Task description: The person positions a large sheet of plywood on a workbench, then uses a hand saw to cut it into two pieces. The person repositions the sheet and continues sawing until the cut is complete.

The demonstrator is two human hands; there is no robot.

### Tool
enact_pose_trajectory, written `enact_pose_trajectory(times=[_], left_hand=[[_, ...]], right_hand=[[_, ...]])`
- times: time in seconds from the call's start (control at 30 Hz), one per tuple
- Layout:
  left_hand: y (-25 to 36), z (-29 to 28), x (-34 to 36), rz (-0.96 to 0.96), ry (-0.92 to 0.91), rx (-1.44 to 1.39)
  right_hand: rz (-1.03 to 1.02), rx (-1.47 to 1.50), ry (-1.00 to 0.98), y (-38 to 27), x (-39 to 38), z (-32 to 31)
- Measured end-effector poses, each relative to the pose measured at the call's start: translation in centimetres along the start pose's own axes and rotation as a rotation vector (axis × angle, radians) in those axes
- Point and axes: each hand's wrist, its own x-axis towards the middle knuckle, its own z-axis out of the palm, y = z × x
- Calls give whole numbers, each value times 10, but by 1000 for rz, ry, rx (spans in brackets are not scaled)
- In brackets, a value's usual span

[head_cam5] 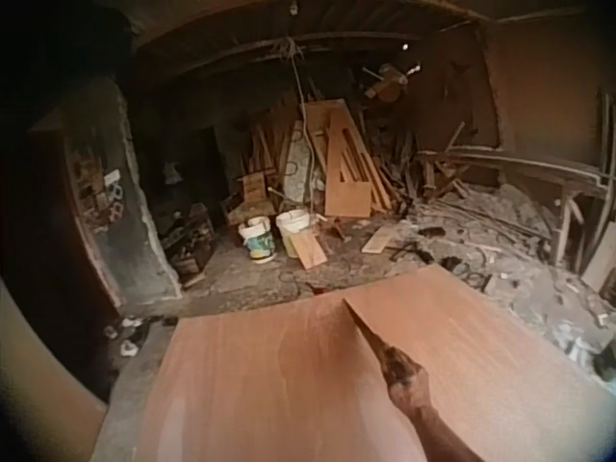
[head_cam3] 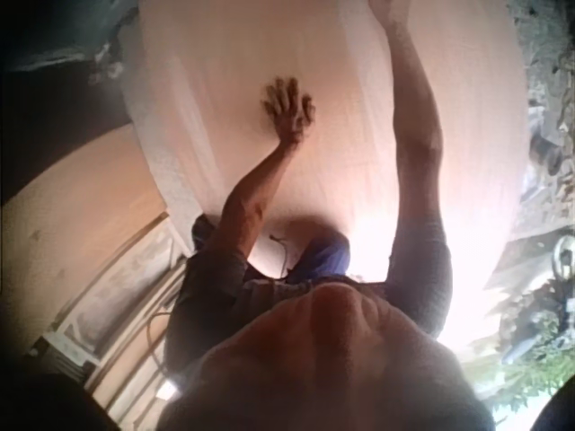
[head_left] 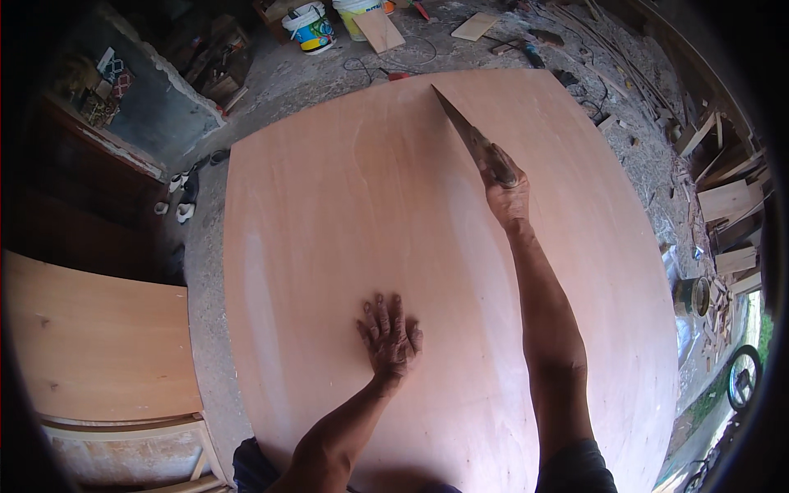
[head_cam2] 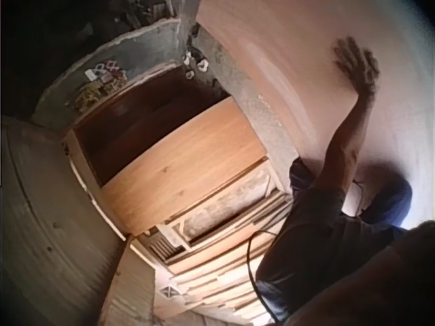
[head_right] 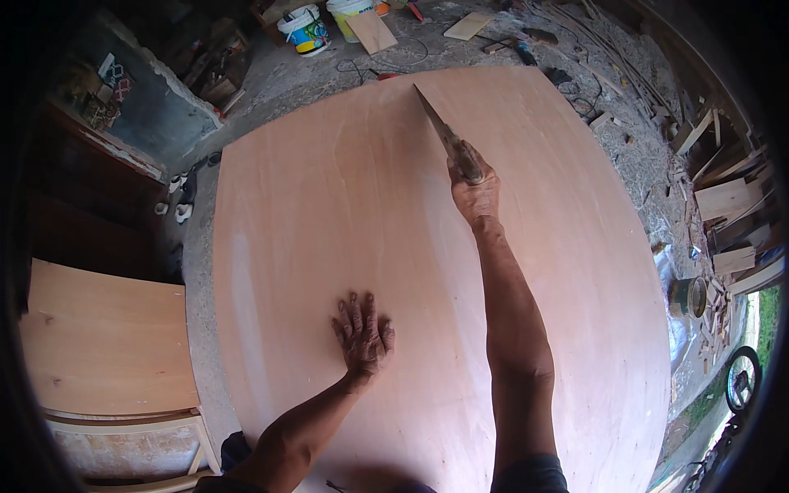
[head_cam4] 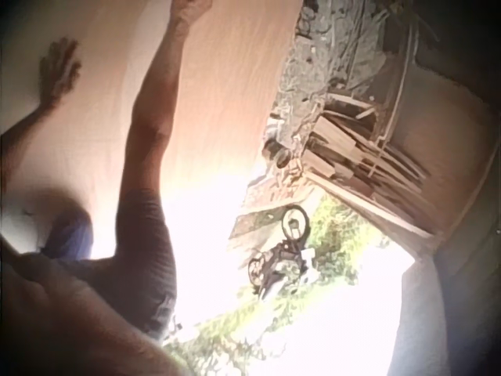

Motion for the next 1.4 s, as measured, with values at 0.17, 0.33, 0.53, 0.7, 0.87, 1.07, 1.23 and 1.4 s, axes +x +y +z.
enact_pose_trajectory(times=[0.17,0.33,0.53,0.7,0.87,1.07,1.23,1.4], left_hand=[[-14,-3,-8,-30,24,4],[-8,-2,-5,-24,19,-3],[-9,-5,-5,-8,-45,3],[-19,-6,-6,-54,-41,9],[-4,-3,1,-1,-39,-9],[-9,-8,-5,-22,-17,-8],[-18,-3,-7,-51,-31,8],[1,-4,5,-7,-65,11]], right_hand=[[-31,-125,-29,-33,-109,-58],[82,-74,-6,-40,-76,-35],[-7,-47,-21,-15,-39,-16],[15,-53,-80,-38,-137,-68],[33,-64,-14,-35,-24,-21],[74,-69,-52,-39,-95,-54],[-2,-93,-31,-48,-153,-74],[27,-66,15,-23,-27,-20]])
